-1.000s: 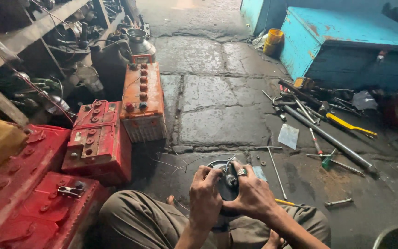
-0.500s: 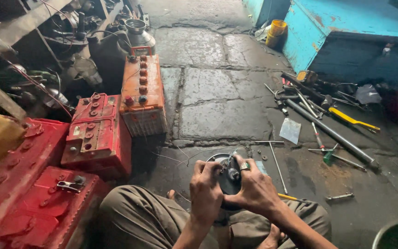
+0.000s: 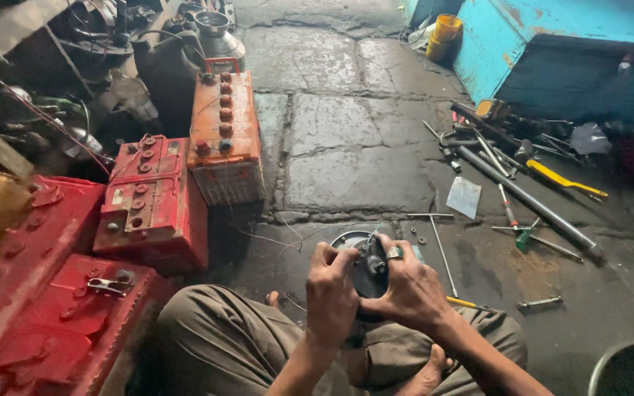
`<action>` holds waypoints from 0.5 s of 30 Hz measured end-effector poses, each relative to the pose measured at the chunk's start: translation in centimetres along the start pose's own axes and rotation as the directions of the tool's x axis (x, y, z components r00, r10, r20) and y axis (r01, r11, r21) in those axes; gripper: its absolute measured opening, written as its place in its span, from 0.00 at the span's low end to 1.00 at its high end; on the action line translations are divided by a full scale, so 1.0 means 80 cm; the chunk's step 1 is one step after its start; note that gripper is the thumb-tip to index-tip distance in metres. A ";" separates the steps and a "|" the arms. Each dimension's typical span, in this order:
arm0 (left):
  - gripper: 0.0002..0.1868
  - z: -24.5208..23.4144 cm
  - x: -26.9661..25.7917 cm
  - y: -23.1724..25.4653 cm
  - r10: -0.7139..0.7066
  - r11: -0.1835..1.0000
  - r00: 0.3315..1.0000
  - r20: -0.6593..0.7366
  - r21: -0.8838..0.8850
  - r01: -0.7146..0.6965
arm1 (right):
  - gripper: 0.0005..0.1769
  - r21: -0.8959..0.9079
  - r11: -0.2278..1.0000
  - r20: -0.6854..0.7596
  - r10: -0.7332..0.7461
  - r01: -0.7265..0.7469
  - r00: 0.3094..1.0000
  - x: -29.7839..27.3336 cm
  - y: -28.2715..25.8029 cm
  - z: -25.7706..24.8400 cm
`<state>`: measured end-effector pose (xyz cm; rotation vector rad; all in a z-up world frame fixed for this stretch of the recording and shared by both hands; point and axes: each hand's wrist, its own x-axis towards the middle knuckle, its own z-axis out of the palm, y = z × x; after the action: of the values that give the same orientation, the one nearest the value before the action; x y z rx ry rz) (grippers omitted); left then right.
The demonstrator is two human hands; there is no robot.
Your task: Repairing a circular mechanical component, likely an electric vehicle horn, using a screwdriver.
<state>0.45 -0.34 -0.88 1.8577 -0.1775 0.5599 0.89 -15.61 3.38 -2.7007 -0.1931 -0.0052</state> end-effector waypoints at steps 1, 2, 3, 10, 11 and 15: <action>0.14 0.001 -0.003 -0.003 0.071 0.996 0.997 0.001 0.044 -0.071 | 0.67 0.006 1.000 -0.015 -0.023 0.023 1.000 -0.001 0.002 0.002; 0.18 0.001 -0.004 -0.006 0.143 0.985 0.990 0.005 0.092 -0.143 | 0.67 0.015 0.999 -0.030 -0.049 0.049 0.998 0.000 0.002 0.003; 0.18 0.000 -0.004 -0.005 0.139 0.986 0.990 0.002 0.096 -0.138 | 0.67 0.016 0.998 -0.025 -0.052 0.053 0.998 0.001 0.001 0.003; 0.14 0.003 -0.003 -0.009 0.063 0.998 0.998 -0.020 0.005 -0.062 | 0.66 0.022 1.000 -0.019 -0.007 0.007 1.000 0.003 0.000 0.004; 0.14 0.003 -0.004 -0.011 0.070 0.997 0.997 -0.018 0.026 -0.070 | 0.67 0.024 0.999 -0.030 -0.027 0.028 0.999 0.003 0.001 0.005; 0.15 0.000 0.000 -0.009 0.104 0.993 0.994 0.033 0.060 -0.106 | 0.66 -0.004 1.000 0.019 0.029 -0.029 0.999 0.005 0.004 0.008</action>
<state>0.70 -0.10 -1.50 1.9258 -0.2822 0.6160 1.32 -15.60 2.65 -2.7075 -0.1597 0.0296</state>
